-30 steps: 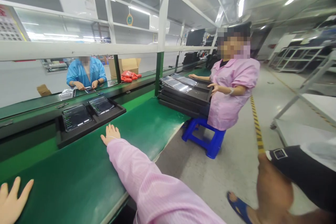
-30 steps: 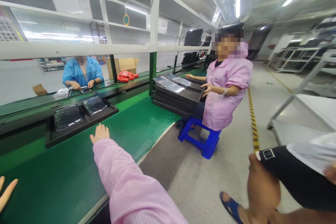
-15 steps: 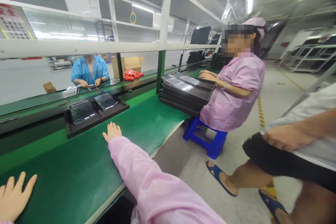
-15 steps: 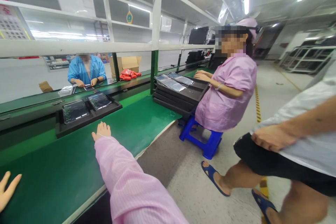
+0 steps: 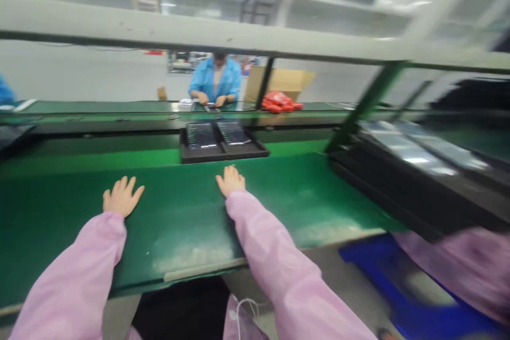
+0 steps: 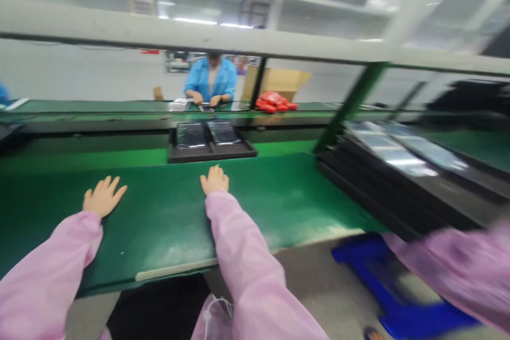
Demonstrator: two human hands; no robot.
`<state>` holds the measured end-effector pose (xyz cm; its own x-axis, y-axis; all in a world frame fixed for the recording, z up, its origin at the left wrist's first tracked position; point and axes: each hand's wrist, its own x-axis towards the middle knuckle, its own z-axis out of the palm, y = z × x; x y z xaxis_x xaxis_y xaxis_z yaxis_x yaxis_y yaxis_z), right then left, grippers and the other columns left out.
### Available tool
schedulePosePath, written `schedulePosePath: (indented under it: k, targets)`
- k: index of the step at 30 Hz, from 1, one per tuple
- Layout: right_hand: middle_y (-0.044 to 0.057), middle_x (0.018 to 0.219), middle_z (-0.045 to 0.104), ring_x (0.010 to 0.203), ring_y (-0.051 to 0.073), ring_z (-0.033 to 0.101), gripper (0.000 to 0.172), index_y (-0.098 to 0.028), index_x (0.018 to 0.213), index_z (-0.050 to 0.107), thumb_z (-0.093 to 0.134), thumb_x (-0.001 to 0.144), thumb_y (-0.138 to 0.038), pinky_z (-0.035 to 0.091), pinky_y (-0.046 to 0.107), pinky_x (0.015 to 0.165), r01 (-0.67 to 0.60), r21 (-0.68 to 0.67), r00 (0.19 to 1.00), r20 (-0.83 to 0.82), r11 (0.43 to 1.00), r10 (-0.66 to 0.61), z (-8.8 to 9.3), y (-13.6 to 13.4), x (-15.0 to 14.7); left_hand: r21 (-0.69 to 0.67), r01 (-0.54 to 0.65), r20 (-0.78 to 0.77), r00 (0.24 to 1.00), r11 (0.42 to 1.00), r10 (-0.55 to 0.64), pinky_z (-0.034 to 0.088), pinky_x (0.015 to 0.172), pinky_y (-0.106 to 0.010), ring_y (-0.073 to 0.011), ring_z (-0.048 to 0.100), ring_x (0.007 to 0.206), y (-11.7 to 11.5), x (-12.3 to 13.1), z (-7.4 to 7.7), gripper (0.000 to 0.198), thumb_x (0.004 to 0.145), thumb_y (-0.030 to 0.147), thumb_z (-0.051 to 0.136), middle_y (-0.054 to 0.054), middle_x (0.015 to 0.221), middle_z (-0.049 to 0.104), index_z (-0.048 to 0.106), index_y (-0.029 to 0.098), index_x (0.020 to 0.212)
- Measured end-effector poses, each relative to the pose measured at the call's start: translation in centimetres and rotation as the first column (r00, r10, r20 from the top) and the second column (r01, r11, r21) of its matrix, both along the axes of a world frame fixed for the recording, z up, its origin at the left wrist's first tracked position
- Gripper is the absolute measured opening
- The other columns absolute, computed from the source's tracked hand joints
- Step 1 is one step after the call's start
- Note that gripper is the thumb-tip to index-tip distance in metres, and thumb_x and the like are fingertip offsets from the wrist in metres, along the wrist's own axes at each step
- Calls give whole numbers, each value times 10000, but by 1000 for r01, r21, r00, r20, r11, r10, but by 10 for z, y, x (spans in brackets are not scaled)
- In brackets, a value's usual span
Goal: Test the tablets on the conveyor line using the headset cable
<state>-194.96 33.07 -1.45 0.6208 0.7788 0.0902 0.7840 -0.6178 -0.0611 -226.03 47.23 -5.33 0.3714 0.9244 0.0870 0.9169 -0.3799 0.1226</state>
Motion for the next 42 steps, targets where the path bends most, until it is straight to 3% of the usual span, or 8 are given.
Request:
schedulePosePath:
  k: [5, 11, 15, 17, 23, 30, 38, 42]
  targets:
    - [192, 1591, 268, 1461, 264, 219, 680, -45, 1506, 285, 262, 969, -463, 254, 467, 1124, -18, -101, 1000, 23, 995, 20, -18, 20, 21, -167, -53, 27, 998, 985, 58, 200, 1191, -542, -265, 212, 1505, 21, -5, -29, 654, 978, 579, 203, -22, 1651, 190, 267, 271, 1551]
    - [170, 1571, 310, 1443, 235, 259, 703, -82, 1496, 317, 240, 955, -525, 305, 443, 1100, -17, -107, 997, 67, 994, 24, -25, 25, 28, -205, -45, 110, 992, 978, 69, 161, 1181, -626, -302, 211, 1501, 24, -5, -28, 581, 1013, 544, 200, -43, 1647, 212, 294, 306, 1535]
    - [197, 1469, 443, 1391, 268, 356, 696, -69, 1422, 431, 238, 935, -527, 338, 472, 1075, -43, -83, 996, 74, 996, 49, -25, 19, 22, -158, -61, 164, 983, 986, 87, 239, 1164, -626, -334, 342, 1426, 17, -9, -29, 562, 968, 486, 511, -113, 1578, 328, 404, 248, 1466]
    - [220, 1502, 394, 1415, 294, 325, 729, -41, 1439, 404, 209, 928, -522, 321, 499, 1088, -52, -70, 996, 72, 996, 57, -28, 17, 21, -137, -68, 186, 978, 988, 93, 319, 1131, -606, -325, 415, 1371, 14, -12, -33, 522, 950, 434, 575, -117, 1525, 394, 462, 227, 1416]
    - [209, 1519, 377, 1439, 299, 297, 756, -72, 1461, 390, 156, 901, -523, 317, 531, 1089, -68, -48, 995, 67, 997, 71, -37, 15, 22, -85, -67, 234, 968, 994, 86, 459, 1034, -535, -282, 538, 1240, 8, -18, -39, 431, 949, 388, 593, -116, 1411, 506, 530, 200, 1332]
    - [211, 1514, 381, 1435, 316, 300, 770, -52, 1455, 382, 146, 892, -521, 314, 552, 1099, -115, -76, 990, 67, 990, 120, -38, 2, 23, -106, -13, 244, 969, 994, 39, 403, 1080, -570, -305, 484, 1304, 11, -21, -43, 466, 947, 393, 593, -118, 1466, 455, 504, 210, 1367]
    - [174, 1579, 309, 1472, 336, 260, 918, -46, 1504, 325, 91, 857, -653, 288, 566, 1150, -262, -124, 965, -5, 957, 263, -48, -54, 12, -201, 126, 226, 971, 972, -79, 131, 1205, -610, -330, 186, 1502, 48, -41, -49, 706, 921, 675, 444, -67, 1632, 246, 348, 293, 1507]
    - [192, 1563, 331, 1458, 368, 285, 754, -111, 1421, 479, 148, 890, -533, 368, 605, 1078, -429, -166, 897, 35, 888, 440, -63, -69, 39, -186, 94, 203, 978, 978, -55, 127, 1215, -586, -298, 181, 1509, 91, -49, -52, 639, 955, 629, 420, -42, 1641, 227, 340, 316, 1507]
